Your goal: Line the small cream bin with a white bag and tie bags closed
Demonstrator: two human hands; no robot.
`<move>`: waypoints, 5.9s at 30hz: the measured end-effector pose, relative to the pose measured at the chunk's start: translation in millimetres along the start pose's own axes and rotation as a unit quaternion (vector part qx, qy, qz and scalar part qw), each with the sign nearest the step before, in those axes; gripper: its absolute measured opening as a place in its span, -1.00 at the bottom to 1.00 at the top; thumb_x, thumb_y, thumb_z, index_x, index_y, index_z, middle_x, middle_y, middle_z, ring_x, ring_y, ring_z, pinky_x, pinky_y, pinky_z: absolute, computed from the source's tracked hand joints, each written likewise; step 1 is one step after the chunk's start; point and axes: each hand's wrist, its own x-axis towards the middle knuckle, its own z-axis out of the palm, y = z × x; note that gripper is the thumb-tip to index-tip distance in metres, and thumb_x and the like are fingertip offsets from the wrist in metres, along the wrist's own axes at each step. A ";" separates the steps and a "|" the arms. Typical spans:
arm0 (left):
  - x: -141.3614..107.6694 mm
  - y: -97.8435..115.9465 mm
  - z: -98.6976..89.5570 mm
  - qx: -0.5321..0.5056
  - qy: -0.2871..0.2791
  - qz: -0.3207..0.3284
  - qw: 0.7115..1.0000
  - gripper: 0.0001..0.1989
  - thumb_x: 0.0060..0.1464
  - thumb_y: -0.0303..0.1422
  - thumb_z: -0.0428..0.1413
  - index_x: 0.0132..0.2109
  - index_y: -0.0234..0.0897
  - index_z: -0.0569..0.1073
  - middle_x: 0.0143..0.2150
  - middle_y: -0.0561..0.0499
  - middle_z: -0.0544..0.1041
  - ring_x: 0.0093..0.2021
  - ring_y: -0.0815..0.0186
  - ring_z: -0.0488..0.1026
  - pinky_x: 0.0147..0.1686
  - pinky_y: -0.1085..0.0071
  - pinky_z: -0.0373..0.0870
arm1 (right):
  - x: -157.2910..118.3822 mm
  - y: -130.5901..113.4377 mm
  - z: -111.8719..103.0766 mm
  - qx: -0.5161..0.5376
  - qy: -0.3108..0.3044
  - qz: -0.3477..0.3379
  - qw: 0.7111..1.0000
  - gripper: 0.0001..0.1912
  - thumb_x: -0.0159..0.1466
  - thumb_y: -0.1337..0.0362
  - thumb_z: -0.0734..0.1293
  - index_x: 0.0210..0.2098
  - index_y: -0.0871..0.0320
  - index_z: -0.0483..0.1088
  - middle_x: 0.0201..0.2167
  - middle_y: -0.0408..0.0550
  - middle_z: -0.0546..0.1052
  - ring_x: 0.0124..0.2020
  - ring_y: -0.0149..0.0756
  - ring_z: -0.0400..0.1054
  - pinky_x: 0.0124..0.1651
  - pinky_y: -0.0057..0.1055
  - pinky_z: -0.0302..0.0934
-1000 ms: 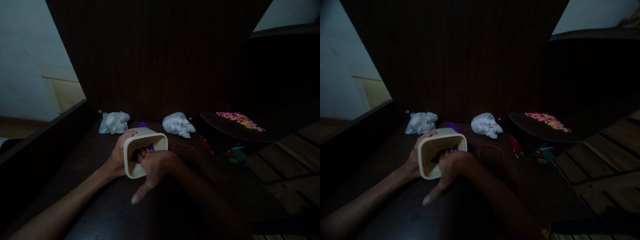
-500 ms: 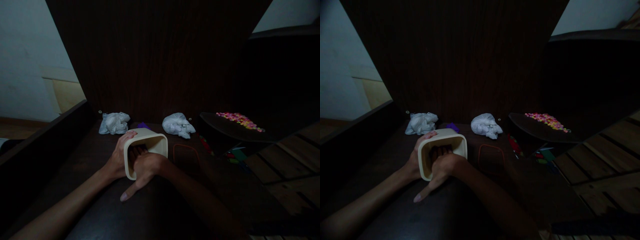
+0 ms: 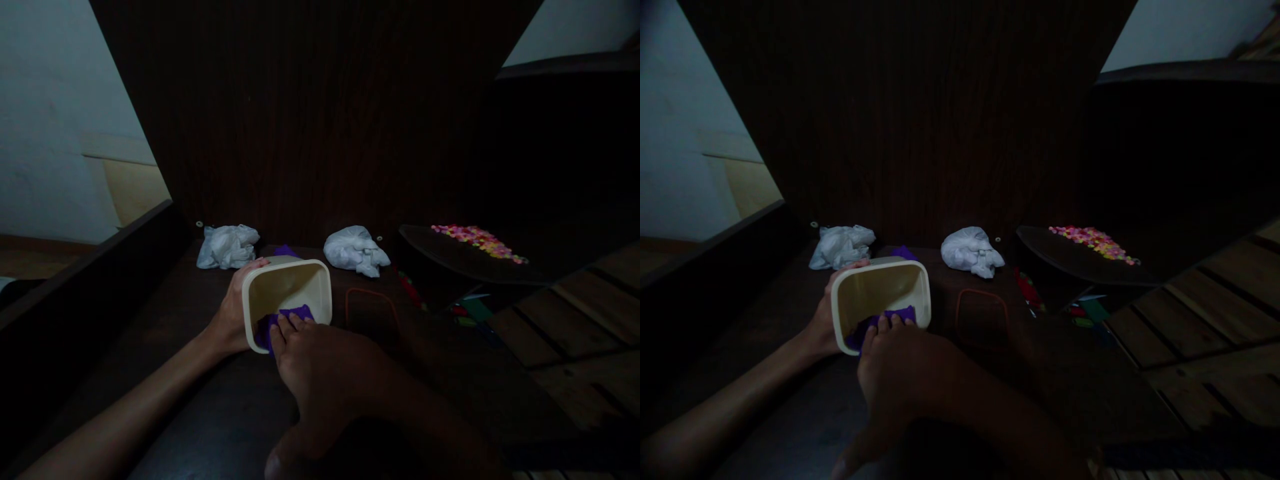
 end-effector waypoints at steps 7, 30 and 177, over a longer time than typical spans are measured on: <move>5.5 6.0 -0.9 -0.005 -0.012 -0.002 1.000 0.06 -0.01 -0.17 0.36 0.47 -0.21 -0.06 0.32 -0.38 0.27 0.33 -0.23 0.29 0.25 -0.27 0.33 | 23.2 9.7 -23.8 -0.039 -0.086 0.024 0.995 0.14 -0.01 -0.19 0.54 0.27 0.57 0.28 0.30 0.58 0.28 0.32 0.35 0.22 0.33 -0.01 0.18; 6.7 9.5 0.5 0.025 -0.006 -0.003 1.000 -0.05 0.08 -0.22 0.30 0.46 -0.20 -0.05 0.29 -0.36 0.31 0.31 -0.20 0.33 0.21 -0.26 0.38 | 46.4 16.4 -22.0 0.056 -0.106 -0.090 0.989 0.04 0.20 -0.30 0.35 0.30 0.51 0.29 0.32 0.42 0.31 0.37 0.19 0.18 0.39 -0.17 0.08; 6.5 -1.7 -10.2 0.027 -0.024 0.005 0.999 -0.01 0.08 -0.14 0.28 0.49 -0.15 -0.09 0.36 -0.32 0.26 0.34 -0.26 0.29 0.22 -0.31 0.37 | 62.7 7.9 -24.2 -0.005 -0.055 -0.060 0.997 0.01 0.13 -0.29 0.41 0.24 0.48 0.38 0.23 0.45 0.42 0.29 0.23 0.31 0.30 -0.06 0.23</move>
